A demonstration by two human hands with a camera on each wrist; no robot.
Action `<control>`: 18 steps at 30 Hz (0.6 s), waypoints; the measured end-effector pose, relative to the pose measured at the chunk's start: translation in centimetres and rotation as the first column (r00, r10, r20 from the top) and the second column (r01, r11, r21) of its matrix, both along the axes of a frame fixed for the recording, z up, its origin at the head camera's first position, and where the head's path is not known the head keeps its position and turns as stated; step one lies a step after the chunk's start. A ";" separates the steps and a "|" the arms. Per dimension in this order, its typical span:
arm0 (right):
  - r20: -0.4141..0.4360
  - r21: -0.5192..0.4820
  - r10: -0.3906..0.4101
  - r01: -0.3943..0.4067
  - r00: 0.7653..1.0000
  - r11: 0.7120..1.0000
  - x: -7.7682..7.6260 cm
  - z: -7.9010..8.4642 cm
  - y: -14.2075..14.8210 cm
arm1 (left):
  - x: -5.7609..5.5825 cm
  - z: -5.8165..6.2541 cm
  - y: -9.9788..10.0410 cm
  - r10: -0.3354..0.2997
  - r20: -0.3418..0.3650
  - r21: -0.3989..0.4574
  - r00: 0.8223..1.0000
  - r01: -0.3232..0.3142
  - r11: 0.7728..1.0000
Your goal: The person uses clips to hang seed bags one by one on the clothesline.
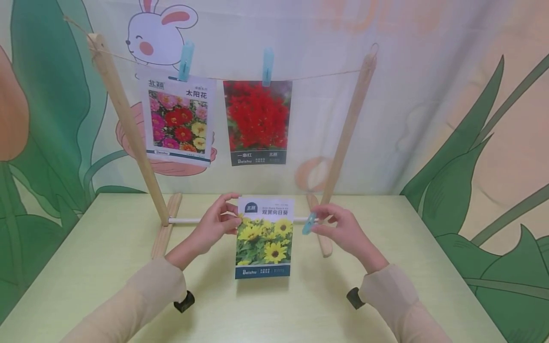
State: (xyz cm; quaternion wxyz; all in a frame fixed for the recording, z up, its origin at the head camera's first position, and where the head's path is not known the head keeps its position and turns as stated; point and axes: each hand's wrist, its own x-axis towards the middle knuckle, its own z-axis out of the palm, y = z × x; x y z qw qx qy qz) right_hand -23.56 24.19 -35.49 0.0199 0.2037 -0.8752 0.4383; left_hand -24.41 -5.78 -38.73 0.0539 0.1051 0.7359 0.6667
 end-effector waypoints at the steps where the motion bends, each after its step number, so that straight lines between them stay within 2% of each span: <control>1: -0.020 -0.011 0.005 -0.006 1.000 1.000 0.0 0.0 0.0 | -0.1 0.1 0.0 -0.001 -0.003 0.001 1.000 0.001 1.000; 4: -0.040 -0.017 0.016 -0.017 0.999 1.000 0.0 -0.1 0.0 | -0.2 0.2 -0.1 -0.007 -0.011 0.010 1.000 0.007 1.000; 9: 0.011 0.008 -0.010 0.010 1.000 1.000 -0.1 0.2 -0.1 | -0.1 0.8 0.0 -0.022 -0.002 0.007 1.000 0.022 1.000; 18: 0.048 0.021 -0.035 0.035 0.998 0.999 0.2 0.9 -0.4 | 1.1 3.2 0.1 -0.040 0.035 -0.013 0.999 0.040 0.999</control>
